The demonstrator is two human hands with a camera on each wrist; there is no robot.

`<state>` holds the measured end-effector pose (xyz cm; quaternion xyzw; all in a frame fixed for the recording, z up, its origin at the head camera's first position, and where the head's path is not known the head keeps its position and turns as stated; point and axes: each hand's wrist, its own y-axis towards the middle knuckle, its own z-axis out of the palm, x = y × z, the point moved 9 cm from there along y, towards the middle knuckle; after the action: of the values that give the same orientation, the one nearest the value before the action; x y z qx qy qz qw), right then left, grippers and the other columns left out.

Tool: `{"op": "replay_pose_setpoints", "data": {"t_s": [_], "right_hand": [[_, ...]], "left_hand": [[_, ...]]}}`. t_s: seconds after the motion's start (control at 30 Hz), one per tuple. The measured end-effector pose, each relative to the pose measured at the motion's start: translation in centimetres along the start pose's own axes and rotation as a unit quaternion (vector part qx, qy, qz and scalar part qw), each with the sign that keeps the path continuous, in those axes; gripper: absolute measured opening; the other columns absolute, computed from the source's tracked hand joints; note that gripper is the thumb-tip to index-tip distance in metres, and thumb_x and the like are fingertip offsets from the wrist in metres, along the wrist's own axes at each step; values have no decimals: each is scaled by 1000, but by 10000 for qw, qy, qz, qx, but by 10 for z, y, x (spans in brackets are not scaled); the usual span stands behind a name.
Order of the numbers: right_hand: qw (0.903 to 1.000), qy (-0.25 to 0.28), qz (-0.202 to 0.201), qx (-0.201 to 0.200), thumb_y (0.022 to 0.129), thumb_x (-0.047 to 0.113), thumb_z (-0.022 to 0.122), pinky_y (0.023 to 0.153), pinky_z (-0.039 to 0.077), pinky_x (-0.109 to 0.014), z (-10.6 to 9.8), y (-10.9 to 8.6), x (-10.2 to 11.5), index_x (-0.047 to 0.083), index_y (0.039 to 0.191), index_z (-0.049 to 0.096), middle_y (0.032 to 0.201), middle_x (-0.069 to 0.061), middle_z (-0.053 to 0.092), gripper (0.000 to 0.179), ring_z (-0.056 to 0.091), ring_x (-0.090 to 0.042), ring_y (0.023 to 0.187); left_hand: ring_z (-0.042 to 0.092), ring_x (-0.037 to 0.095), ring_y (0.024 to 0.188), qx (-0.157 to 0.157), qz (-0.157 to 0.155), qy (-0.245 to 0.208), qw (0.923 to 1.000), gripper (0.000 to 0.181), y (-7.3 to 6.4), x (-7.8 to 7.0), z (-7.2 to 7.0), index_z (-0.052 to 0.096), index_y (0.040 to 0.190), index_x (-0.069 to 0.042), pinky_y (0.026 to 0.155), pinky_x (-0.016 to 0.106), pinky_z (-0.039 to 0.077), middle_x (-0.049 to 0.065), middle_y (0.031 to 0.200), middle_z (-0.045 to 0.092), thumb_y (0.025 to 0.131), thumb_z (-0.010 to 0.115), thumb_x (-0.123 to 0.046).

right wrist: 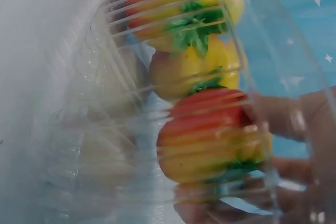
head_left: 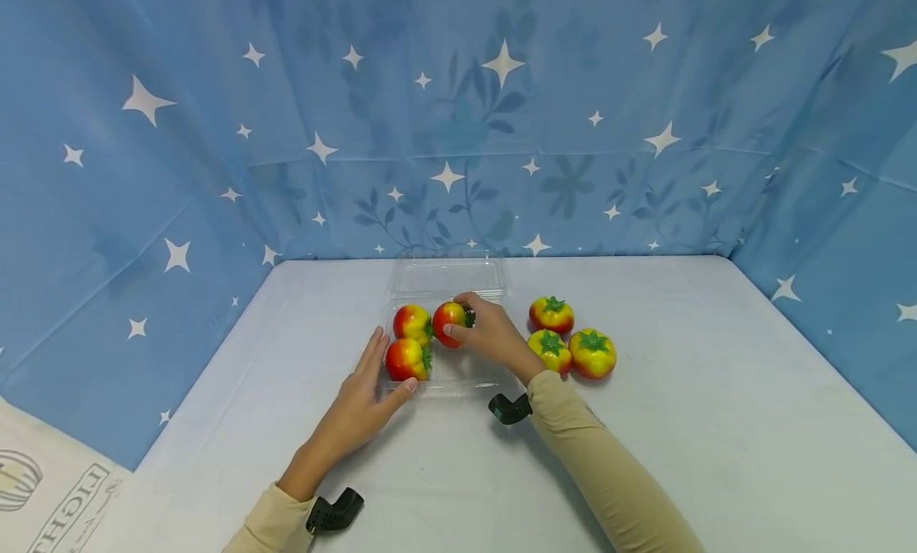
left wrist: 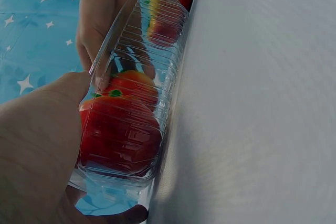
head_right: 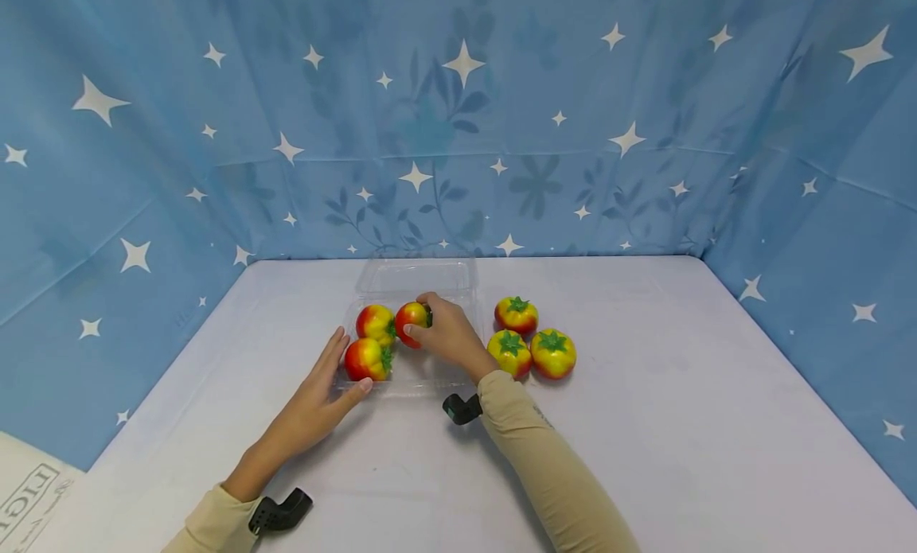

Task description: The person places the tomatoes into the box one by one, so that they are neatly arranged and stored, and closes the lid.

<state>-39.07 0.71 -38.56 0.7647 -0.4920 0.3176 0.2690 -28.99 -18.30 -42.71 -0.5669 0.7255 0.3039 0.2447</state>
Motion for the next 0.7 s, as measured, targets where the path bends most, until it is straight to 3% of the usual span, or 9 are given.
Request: {"op": "replay_pose_setpoints", "data": {"t_s": [0.23,0.47,0.7], "right_hand": [[9999,-129,-5,56,102,21,77,116,44,-51,7,3,-1,1,147,58,149,-18,61,53,58,-36,135],[9998,-169,-8,-141,101,21,77,116,45,-52,7,4,-3,2,146,59,146,-19,61,51,57,-37,133],[9996,-118,123,-226,103,26,75,118,41,-54,6,3,-7,0,152,53,153,-22,56,60,52,-40,140]], "left_hand": [[18,37,161,-29,3,37,10000,101,0,0,0,17,172,-5,124,63,21,8,180,7,102,66,-60],[18,37,161,-24,12,46,10000,101,0,-1,0,17,172,-5,124,62,21,8,180,7,102,66,-59],[18,37,161,-5,10,25,10000,101,0,-1,0,17,172,-5,123,62,22,8,180,7,102,66,-59]]}}
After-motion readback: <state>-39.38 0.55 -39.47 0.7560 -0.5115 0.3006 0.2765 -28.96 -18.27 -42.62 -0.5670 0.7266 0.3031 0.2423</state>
